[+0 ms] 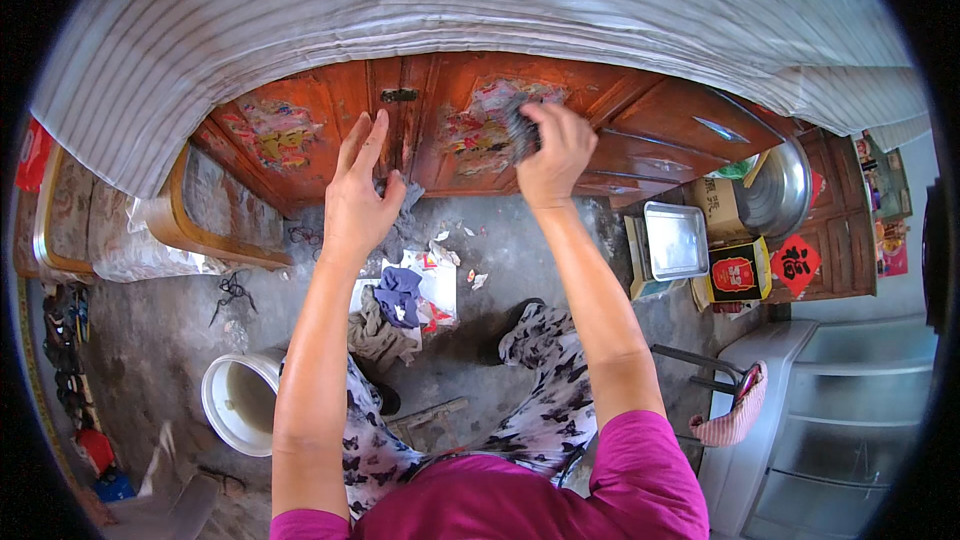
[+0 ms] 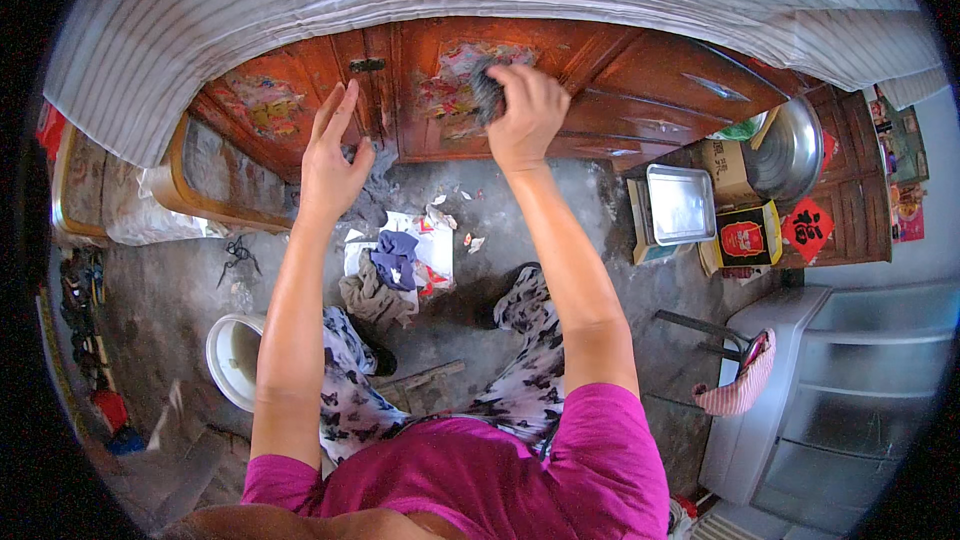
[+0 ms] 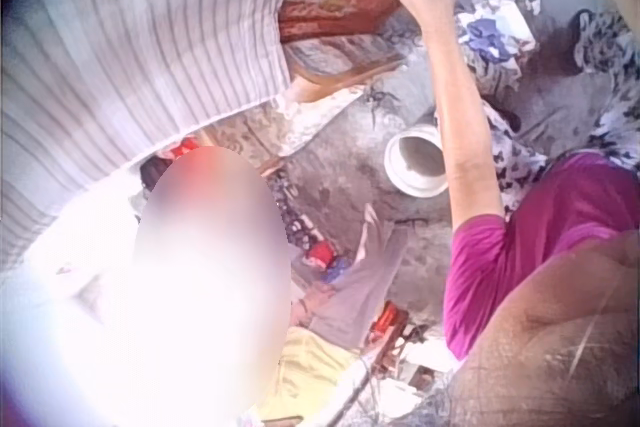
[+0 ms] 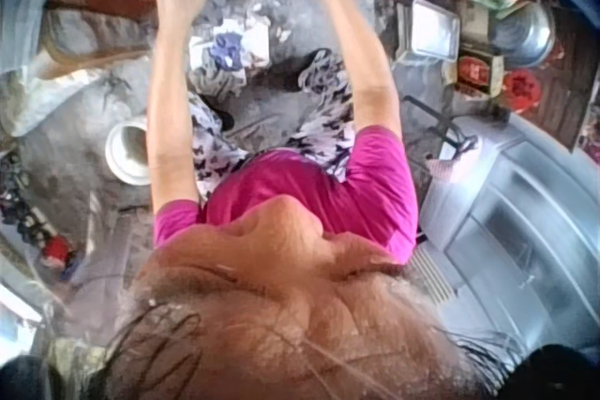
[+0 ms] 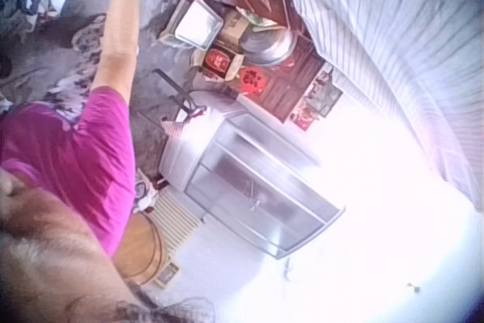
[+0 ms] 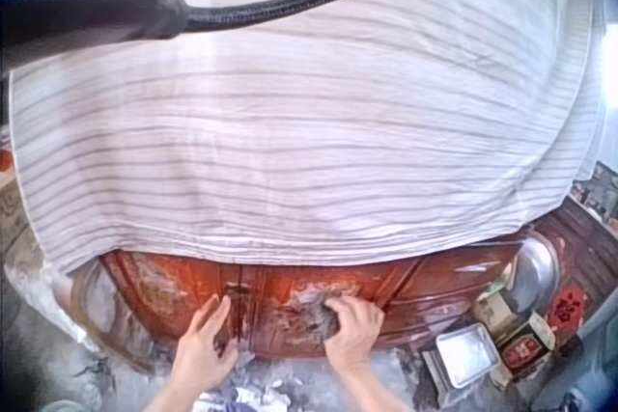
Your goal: The person scrubs the surface of a wooden cabinet with a steel wool pad and then wipes it with a cloth. The person repeatedly scrubs and wipes the same areas of the cabinet doors.
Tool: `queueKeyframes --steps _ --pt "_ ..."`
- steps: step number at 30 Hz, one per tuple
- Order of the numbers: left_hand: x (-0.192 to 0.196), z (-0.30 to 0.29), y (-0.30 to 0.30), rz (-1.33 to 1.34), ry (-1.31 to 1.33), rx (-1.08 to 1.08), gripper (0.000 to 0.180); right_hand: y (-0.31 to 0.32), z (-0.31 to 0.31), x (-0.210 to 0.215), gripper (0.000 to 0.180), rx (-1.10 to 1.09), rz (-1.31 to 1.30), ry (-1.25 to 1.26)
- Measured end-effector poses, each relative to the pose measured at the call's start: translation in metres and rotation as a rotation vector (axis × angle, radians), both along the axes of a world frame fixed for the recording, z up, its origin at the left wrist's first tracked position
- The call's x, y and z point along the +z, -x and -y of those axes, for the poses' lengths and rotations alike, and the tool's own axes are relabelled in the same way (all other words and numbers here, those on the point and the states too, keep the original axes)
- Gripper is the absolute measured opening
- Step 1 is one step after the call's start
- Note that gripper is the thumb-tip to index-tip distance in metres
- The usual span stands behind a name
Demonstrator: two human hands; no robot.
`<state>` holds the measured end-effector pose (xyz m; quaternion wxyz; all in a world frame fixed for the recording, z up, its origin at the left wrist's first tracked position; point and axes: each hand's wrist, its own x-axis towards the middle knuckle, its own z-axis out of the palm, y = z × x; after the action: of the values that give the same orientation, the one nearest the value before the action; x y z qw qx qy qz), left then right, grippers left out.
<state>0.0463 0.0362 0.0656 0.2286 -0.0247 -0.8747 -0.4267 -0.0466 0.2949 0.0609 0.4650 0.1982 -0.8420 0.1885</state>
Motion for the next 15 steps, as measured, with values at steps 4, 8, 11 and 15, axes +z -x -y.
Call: queueKeyframes --steps 4,8,11,15 --pt "-0.003 -0.003 -0.005 -0.013 0.043 -0.003 0.078 0.013 0.012 0.017 0.036 -0.036 -0.156 0.183" --pt "0.004 -0.007 -0.003 0.02 -0.004 -0.013 0.077 0.007 0.007 -0.049 0.036 0.024 -0.007 -0.041" --pt "0.005 -0.007 -0.008 0.119 -0.084 -0.043 0.078 -0.007 0.006 -0.051 0.033 0.053 0.11 -0.12" --pt "0.007 -0.004 -0.008 0.134 -0.065 -0.04 0.079 0.01 0.032 0.0 0.031 -0.018 -0.164 0.131"
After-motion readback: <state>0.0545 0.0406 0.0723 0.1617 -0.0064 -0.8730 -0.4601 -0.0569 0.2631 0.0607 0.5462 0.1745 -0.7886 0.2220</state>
